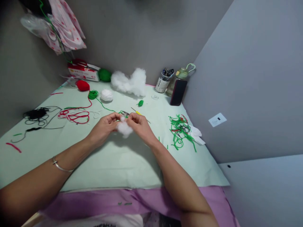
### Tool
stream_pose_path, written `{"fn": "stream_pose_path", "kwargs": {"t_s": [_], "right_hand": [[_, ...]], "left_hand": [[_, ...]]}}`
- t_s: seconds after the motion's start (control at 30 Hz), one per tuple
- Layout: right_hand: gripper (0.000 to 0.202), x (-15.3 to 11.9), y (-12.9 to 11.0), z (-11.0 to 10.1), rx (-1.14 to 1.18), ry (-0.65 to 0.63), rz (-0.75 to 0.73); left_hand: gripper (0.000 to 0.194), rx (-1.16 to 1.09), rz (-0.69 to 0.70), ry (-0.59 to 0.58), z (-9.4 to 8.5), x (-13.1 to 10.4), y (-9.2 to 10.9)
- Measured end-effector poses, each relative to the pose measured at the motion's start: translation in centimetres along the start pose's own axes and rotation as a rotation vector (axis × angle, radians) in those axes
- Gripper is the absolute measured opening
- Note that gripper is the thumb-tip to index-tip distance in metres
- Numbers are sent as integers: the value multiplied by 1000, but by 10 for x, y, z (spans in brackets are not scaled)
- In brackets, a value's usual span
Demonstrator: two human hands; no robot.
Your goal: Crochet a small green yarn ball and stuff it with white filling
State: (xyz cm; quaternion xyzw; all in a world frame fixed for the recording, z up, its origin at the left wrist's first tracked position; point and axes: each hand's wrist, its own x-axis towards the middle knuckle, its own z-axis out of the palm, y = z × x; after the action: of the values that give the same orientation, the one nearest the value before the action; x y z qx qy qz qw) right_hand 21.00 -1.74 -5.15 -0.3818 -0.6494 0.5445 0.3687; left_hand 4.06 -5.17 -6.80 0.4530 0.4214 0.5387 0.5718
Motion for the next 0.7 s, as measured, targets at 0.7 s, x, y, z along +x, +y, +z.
{"fn": "stream_pose_path", "kwargs": {"t_s": [0.7], "right_hand": [[24, 4, 6, 5, -186, 151, -55]], "left_hand": [[31, 16, 54, -29, -1, -1, 0]]}}
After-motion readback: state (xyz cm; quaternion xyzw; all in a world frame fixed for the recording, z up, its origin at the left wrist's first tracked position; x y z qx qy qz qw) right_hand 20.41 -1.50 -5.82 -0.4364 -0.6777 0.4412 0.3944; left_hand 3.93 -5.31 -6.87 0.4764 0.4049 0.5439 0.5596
